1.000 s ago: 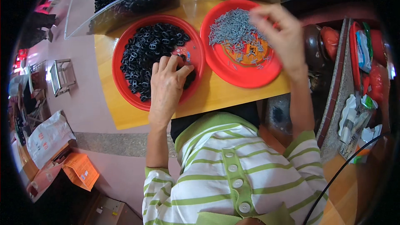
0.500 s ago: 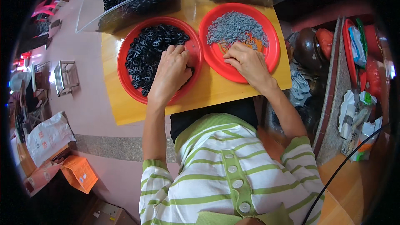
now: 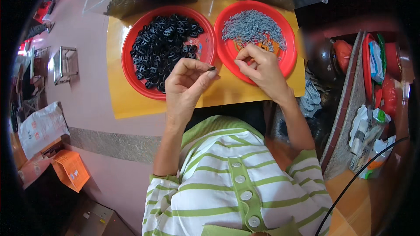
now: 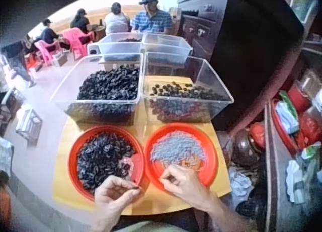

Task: The person sits at a table and assembles small hair accessories by hand. They pick up black plastic clips from a red bowl and insert small metal pins from a second red bowl into the clips. The person handles the items one at a time, repeating the insertion process throughout the video.

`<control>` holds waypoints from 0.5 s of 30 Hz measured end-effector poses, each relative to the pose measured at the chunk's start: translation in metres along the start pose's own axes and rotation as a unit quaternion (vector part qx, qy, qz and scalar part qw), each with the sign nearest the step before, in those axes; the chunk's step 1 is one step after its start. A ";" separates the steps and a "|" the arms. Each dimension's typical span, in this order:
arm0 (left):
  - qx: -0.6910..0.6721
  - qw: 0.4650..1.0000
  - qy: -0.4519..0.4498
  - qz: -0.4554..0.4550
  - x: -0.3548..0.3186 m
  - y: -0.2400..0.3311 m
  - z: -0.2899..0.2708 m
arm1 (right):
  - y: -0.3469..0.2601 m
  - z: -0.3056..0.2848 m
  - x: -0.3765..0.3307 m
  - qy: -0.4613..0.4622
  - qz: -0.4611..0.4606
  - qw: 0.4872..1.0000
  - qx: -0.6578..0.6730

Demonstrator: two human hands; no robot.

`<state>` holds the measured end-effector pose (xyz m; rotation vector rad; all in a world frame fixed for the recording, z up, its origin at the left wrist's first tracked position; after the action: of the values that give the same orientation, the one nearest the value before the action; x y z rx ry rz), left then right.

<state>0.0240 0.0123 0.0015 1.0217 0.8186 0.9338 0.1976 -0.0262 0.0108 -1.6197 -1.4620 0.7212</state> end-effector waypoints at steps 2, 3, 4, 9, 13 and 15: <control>-0.096 0.994 0.010 -0.049 -0.004 -0.018 0.000 | -0.009 0.004 -0.007 0.002 0.065 0.992 0.111; -0.144 0.987 0.015 -0.073 -0.007 -0.025 0.000 | -0.011 0.007 -0.010 0.005 0.053 0.988 0.144; -0.151 0.986 0.009 -0.072 -0.007 -0.026 0.002 | -0.012 0.009 -0.013 0.014 0.042 0.984 0.175; -0.123 0.988 -0.001 -0.090 -0.008 -0.034 0.006 | -0.018 0.020 -0.019 0.031 0.087 0.954 0.284; -0.091 0.992 -0.004 -0.091 -0.009 -0.032 0.008 | -0.024 0.020 -0.016 0.021 0.050 0.973 0.223; -0.076 0.994 -0.001 -0.083 -0.008 -0.032 0.007 | -0.033 0.016 -0.015 0.034 0.007 0.988 0.152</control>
<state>0.0350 -0.0050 -0.0251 0.8102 0.8045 0.8400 0.1649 -0.0382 0.0292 -1.4067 -1.2265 0.8430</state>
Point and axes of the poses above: each hand's wrist, its own x-axis towards the middle knuckle, its own z-axis out of the palm, y = z × x, the point moved 8 cm from there along x, towards the middle knuckle, and after that the axes turned 5 degrees about y, right-handed, at the moved point
